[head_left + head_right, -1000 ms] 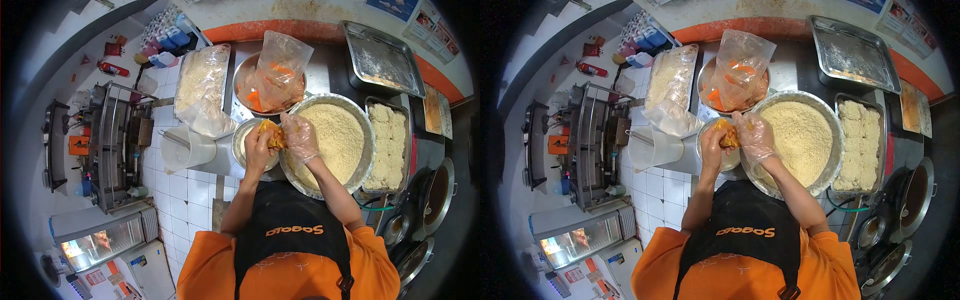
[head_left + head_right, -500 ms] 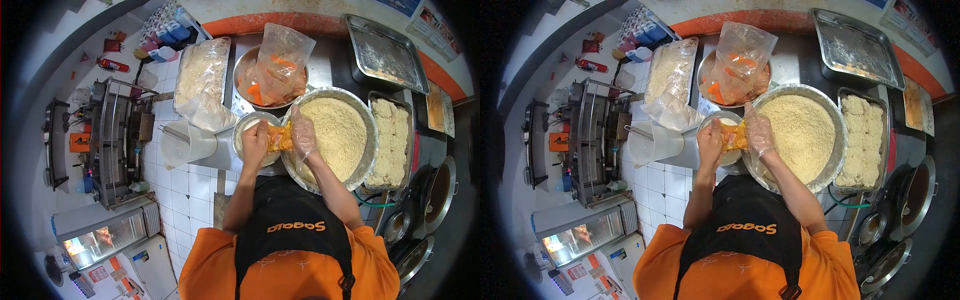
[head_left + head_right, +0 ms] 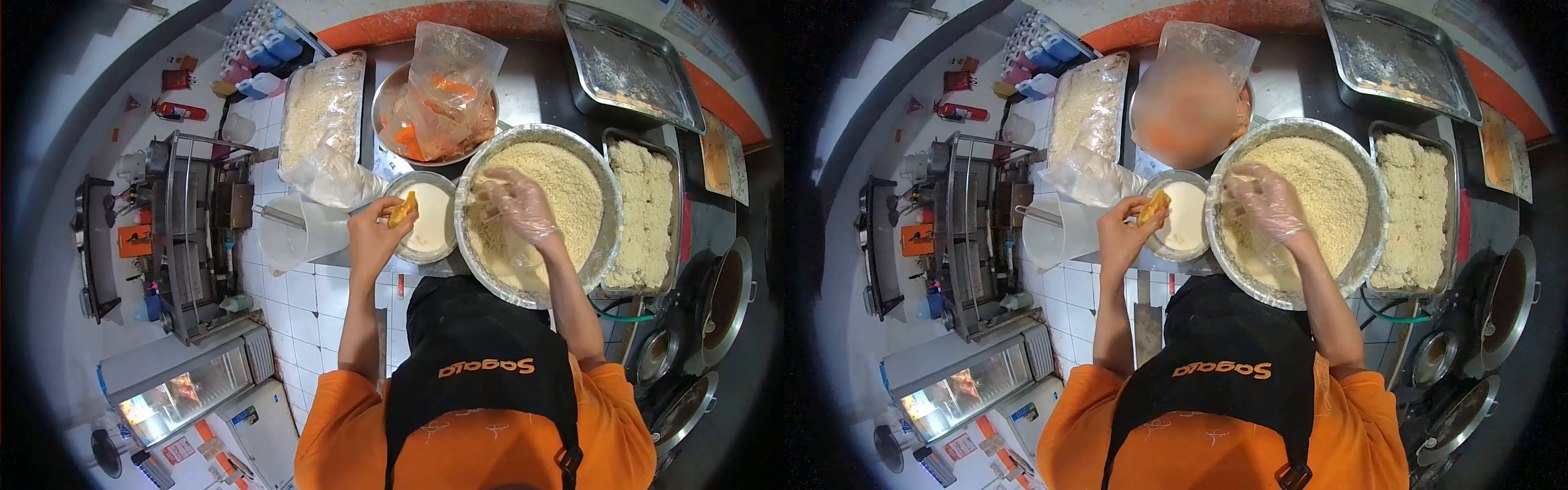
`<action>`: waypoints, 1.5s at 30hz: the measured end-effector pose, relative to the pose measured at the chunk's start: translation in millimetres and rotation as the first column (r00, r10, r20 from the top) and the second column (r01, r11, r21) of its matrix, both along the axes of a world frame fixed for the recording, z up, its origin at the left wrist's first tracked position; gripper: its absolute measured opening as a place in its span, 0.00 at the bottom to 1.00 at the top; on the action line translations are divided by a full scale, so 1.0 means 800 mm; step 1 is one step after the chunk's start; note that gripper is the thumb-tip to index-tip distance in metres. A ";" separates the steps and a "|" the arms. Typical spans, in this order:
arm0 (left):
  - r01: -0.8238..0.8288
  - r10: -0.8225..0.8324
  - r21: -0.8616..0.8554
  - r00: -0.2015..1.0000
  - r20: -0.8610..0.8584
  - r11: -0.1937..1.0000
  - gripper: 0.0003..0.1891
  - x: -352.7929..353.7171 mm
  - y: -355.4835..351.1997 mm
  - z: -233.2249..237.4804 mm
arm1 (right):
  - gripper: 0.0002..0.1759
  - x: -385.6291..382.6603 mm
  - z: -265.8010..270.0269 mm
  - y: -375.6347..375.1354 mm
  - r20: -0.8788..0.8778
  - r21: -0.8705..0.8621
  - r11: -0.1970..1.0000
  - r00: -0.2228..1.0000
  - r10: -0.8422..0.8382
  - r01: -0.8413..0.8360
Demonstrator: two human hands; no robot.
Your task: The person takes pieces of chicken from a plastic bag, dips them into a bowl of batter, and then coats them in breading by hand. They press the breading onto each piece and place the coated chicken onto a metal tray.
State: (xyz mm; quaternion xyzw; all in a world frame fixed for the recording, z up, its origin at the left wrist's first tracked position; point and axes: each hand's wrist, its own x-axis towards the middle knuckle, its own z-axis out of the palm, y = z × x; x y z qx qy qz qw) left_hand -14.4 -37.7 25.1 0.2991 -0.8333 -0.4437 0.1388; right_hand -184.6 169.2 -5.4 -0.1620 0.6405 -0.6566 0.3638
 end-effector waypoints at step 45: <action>-0.201 0.178 -0.184 0.974 -0.138 0.962 0.12 0.018 0.000 -0.049 | 0.59 -0.040 0.000 0.040 -0.546 0.777 0.628 0.554 0.628 0.053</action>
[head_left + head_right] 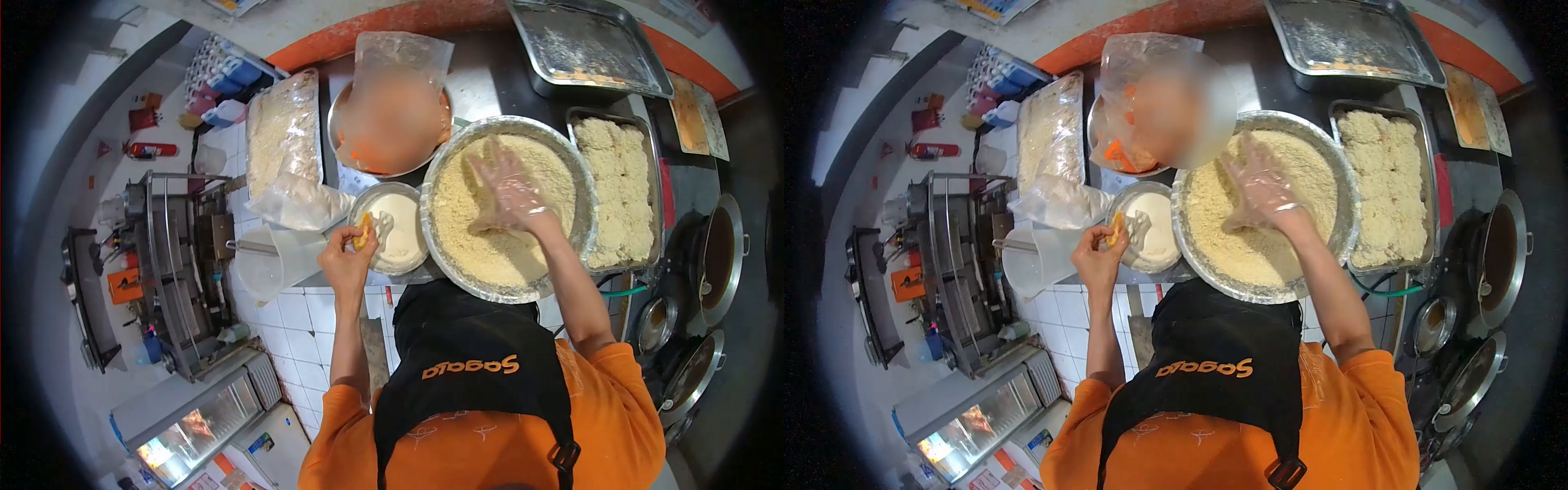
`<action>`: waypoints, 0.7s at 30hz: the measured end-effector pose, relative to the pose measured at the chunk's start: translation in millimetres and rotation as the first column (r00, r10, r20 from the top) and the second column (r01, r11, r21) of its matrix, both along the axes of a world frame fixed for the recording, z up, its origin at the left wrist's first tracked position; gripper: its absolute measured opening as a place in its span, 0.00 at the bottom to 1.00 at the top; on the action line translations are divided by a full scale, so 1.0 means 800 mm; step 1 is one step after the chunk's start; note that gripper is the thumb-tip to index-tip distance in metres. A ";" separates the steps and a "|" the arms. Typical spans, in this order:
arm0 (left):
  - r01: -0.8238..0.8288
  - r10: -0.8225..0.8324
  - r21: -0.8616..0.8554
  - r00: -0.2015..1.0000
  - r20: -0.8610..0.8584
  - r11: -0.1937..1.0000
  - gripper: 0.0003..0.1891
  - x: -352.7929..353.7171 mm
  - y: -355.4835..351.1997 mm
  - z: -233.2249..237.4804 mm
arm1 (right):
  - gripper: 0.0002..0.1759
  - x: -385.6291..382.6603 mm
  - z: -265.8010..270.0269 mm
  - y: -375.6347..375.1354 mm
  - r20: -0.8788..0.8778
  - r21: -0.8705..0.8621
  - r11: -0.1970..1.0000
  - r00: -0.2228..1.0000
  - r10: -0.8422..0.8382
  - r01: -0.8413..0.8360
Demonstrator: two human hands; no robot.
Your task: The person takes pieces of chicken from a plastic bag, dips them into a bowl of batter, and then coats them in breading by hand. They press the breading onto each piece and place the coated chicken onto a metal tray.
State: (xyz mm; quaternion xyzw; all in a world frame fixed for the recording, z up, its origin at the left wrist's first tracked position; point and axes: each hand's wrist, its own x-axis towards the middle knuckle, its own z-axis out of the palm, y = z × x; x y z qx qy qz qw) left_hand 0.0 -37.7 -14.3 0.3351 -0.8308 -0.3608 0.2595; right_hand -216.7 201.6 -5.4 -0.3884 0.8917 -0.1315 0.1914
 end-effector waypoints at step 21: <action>0.390 -0.384 0.035 0.878 0.286 0.920 0.16 -0.126 0.132 0.024 | 0.25 0.068 -0.078 0.097 -0.308 0.077 0.902 0.871 -0.383 0.424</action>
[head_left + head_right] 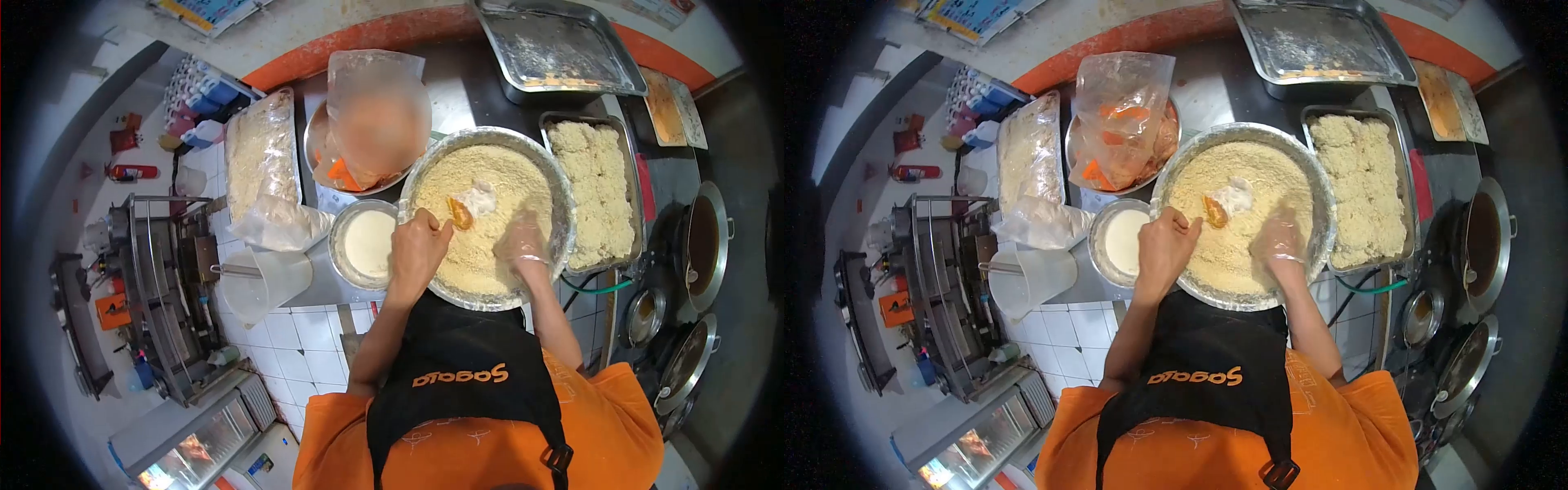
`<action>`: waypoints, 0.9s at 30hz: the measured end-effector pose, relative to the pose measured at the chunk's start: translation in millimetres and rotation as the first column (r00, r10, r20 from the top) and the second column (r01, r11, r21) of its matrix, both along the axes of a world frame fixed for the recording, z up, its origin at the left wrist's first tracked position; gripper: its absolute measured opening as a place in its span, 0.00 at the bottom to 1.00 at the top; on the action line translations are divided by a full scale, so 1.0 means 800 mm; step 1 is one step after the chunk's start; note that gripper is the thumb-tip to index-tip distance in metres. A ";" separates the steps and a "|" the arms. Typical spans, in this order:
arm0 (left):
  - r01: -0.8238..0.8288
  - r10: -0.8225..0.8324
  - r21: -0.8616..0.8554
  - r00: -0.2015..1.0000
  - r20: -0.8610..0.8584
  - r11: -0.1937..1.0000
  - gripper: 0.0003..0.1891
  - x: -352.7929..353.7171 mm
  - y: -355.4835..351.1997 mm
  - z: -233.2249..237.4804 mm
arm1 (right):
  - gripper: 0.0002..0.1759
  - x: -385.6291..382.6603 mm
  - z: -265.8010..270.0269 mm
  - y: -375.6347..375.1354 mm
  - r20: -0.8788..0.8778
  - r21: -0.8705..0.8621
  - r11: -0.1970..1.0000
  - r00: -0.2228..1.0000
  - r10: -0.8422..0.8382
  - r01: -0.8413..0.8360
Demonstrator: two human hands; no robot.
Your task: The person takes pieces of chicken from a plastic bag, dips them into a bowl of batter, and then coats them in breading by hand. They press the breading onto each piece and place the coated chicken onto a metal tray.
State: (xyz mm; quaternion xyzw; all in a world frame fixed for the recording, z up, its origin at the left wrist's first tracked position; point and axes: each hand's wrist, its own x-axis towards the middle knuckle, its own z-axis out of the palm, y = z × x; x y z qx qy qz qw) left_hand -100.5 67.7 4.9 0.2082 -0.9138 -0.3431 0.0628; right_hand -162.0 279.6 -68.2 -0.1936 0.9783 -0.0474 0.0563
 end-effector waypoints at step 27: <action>-0.410 0.420 0.242 0.908 0.010 0.879 0.07 0.091 -0.078 0.041 | 0.28 -0.027 -0.005 -0.059 -0.502 -0.074 0.853 0.758 0.415 -0.516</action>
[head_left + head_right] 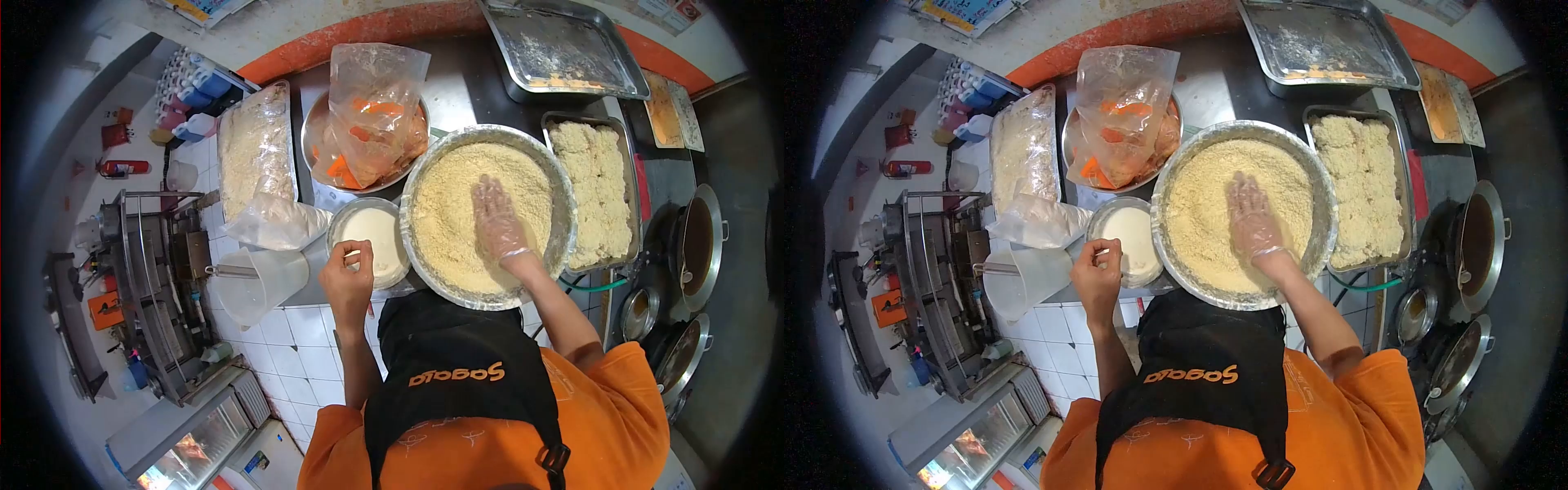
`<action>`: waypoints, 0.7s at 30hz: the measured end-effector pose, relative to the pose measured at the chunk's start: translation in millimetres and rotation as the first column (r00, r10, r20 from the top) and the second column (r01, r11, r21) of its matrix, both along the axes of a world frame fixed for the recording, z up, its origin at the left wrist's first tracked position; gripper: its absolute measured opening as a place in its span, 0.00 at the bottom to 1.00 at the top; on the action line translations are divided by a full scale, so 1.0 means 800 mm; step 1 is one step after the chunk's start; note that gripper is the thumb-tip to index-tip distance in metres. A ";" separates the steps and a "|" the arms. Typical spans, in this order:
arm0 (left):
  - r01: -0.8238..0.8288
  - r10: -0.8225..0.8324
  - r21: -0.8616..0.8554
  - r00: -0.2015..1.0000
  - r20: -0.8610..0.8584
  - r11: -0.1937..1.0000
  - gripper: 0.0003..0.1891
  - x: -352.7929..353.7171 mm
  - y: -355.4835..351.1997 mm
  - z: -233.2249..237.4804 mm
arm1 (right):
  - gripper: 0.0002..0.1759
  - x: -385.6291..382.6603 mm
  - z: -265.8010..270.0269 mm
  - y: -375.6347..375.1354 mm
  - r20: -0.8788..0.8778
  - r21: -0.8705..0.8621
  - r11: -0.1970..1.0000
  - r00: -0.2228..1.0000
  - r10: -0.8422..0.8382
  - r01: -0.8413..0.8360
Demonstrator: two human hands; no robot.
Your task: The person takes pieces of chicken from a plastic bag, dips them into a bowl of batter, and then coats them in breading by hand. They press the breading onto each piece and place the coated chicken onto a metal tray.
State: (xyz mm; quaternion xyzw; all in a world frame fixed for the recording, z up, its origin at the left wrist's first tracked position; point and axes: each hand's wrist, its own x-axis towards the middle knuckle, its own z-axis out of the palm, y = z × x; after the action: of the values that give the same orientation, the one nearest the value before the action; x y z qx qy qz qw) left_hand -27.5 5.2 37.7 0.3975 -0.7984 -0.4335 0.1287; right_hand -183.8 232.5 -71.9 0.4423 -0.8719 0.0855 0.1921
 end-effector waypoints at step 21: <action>0.004 -0.008 -0.105 0.999 -0.041 0.994 0.08 0.029 -0.012 -0.017 | 0.29 -0.009 0.107 0.002 0.887 -0.218 0.918 0.460 0.046 0.330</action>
State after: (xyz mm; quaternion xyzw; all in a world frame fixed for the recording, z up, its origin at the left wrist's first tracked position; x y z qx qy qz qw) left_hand -4.2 -4.7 23.9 0.3787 -0.8185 -0.3995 0.1644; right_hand -190.9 234.5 14.1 0.2157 -0.8481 0.4415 -0.1983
